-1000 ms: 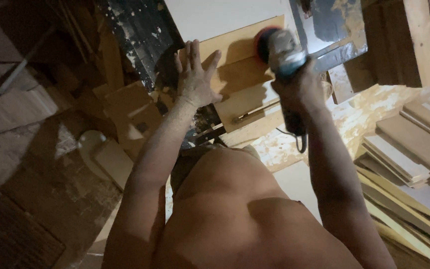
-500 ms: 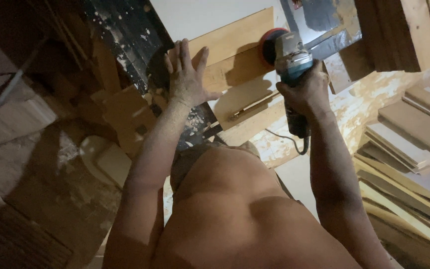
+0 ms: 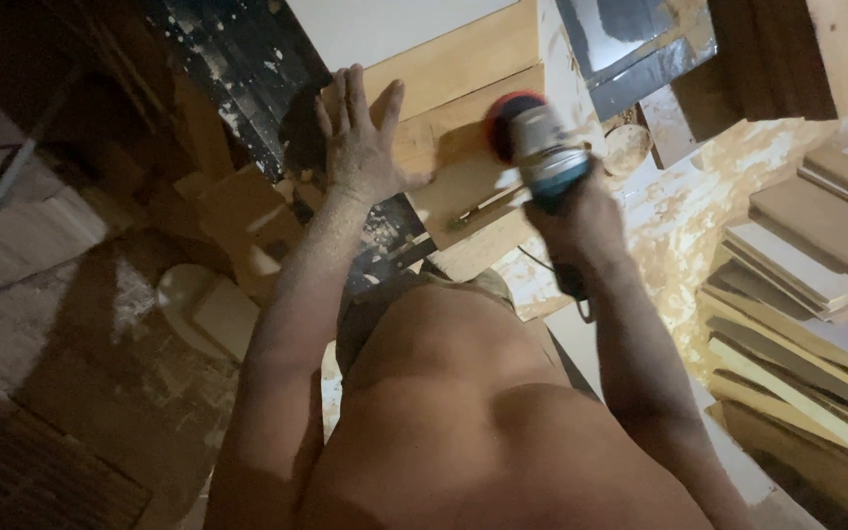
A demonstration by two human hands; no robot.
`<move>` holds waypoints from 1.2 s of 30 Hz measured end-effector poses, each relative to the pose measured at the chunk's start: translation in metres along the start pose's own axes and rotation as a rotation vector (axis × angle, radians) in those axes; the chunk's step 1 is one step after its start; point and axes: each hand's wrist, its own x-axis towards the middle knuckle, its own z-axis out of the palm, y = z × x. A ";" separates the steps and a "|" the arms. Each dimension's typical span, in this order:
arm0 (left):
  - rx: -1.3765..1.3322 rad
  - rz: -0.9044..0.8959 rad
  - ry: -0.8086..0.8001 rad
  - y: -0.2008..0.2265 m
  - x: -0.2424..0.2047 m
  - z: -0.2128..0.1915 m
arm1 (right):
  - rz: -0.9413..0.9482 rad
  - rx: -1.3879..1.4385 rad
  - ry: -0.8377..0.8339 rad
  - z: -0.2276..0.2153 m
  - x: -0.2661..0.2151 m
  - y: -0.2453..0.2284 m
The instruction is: The person uses an orbital sander to smooth the surface of a rectangular wooden plank on a workbench. They hold the plank steady with their left hand while moving the sander across the wood with their right hand, then flip the plank to sand the other side.
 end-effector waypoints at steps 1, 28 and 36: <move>-0.001 -0.003 -0.002 0.001 0.000 -0.002 | -0.001 -0.002 -0.003 -0.002 0.009 0.011; 0.249 -0.072 -0.065 0.005 -0.001 -0.013 | -0.345 -0.084 -0.019 0.021 0.005 -0.069; 0.054 0.169 -0.129 -0.037 -0.015 -0.012 | -0.218 -0.051 0.053 0.011 0.009 -0.015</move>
